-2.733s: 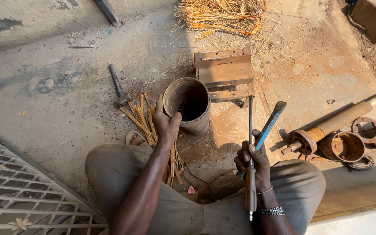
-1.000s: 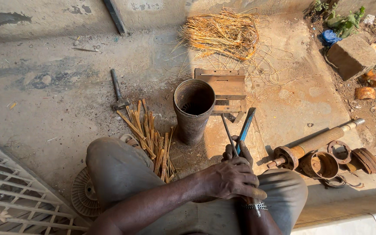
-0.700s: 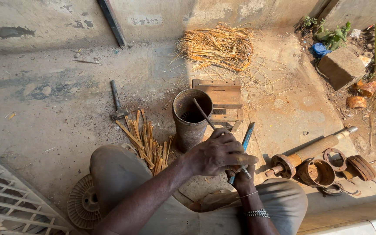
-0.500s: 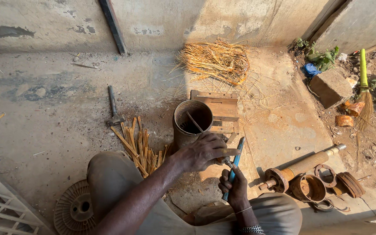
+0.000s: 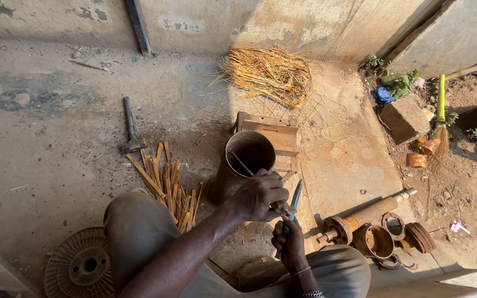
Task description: The person sits on the ground and uses a hammer to repeatedly strike a metal rod held against a metal container. They adjust the rod's position and continue striking it to shape or sharpen the tip.
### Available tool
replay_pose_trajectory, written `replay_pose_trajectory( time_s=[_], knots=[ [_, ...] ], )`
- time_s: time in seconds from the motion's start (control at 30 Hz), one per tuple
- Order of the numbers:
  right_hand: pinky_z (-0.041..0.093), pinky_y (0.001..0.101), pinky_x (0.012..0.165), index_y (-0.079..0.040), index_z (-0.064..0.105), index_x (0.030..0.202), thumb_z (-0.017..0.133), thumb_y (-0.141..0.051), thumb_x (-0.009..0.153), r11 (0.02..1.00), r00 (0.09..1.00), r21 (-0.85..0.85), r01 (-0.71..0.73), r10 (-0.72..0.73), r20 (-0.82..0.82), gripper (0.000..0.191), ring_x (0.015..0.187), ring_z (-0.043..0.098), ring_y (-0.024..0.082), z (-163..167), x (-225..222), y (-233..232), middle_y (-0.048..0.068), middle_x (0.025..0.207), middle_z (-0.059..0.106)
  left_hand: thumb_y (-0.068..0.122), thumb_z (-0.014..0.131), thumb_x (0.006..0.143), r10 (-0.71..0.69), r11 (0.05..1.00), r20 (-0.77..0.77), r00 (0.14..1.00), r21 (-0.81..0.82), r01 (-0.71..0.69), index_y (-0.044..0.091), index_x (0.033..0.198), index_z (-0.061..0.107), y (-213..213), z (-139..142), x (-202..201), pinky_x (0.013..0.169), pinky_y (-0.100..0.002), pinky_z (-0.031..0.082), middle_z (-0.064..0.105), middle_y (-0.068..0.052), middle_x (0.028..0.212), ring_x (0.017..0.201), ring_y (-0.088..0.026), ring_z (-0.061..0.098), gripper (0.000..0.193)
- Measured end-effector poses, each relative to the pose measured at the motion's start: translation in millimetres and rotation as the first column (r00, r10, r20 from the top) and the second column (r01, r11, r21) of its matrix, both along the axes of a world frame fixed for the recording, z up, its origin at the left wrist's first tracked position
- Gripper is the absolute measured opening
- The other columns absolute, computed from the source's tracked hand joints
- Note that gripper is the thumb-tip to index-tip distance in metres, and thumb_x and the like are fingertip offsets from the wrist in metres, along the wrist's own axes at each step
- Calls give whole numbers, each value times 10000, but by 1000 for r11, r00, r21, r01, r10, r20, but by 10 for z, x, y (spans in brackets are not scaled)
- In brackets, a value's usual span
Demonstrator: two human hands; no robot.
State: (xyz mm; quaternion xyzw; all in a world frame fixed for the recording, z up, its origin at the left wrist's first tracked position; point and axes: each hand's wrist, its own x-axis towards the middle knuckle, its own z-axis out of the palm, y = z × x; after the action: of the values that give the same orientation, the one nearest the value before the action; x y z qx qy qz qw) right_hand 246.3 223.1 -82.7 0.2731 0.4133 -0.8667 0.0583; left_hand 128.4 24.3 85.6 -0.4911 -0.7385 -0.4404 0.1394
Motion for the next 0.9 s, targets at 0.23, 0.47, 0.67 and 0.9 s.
replay_pose_trajectory(
  time_s=[0.23, 0.47, 0.67, 0.9],
  knots=[
    [247, 232, 354, -84, 496, 1218, 491, -182, 1010, 969, 985, 218, 119, -87, -150, 230, 435, 322, 65, 1169, 246, -361, 33, 718, 480, 225, 835, 752, -54, 999, -28, 998, 4, 55, 133, 789, 596, 19, -7, -70, 816, -405, 461, 562, -8, 710, 747, -199, 631, 259],
    [327, 225, 340, 68, 399, 1461, 450, -235, 1034, 900, 867, 372, 229, -15, -498, 526, 411, 399, 78, 1967, 550, -564, 72, 682, 503, 395, 825, 901, -62, 998, -23, 998, -2, 62, 128, 697, 550, 100, -26, -17, 773, -413, 462, 523, -12, 636, 649, -200, 591, 434],
    [336, 224, 344, 66, 353, 1465, 474, -291, 1045, 768, 857, 601, 222, 141, -496, 564, 410, 408, 70, 1920, 683, -589, 64, 672, 532, 426, 801, 905, -56, 998, -8, 998, -15, 55, 139, 676, 529, 128, -55, -34, 686, -437, 450, 509, -13, 593, 597, -208, 586, 457],
    [332, 234, 432, 47, 628, 1282, 482, -337, 1080, 545, 935, 838, 36, 278, -222, 458, 489, 423, 62, 1791, 798, -521, 14, 608, 489, 259, 736, 891, 104, 994, 23, 994, 24, -105, 109, 605, 438, 206, -95, 29, 659, -447, 462, 490, -47, 556, 545, -255, 565, 440]
  ],
)
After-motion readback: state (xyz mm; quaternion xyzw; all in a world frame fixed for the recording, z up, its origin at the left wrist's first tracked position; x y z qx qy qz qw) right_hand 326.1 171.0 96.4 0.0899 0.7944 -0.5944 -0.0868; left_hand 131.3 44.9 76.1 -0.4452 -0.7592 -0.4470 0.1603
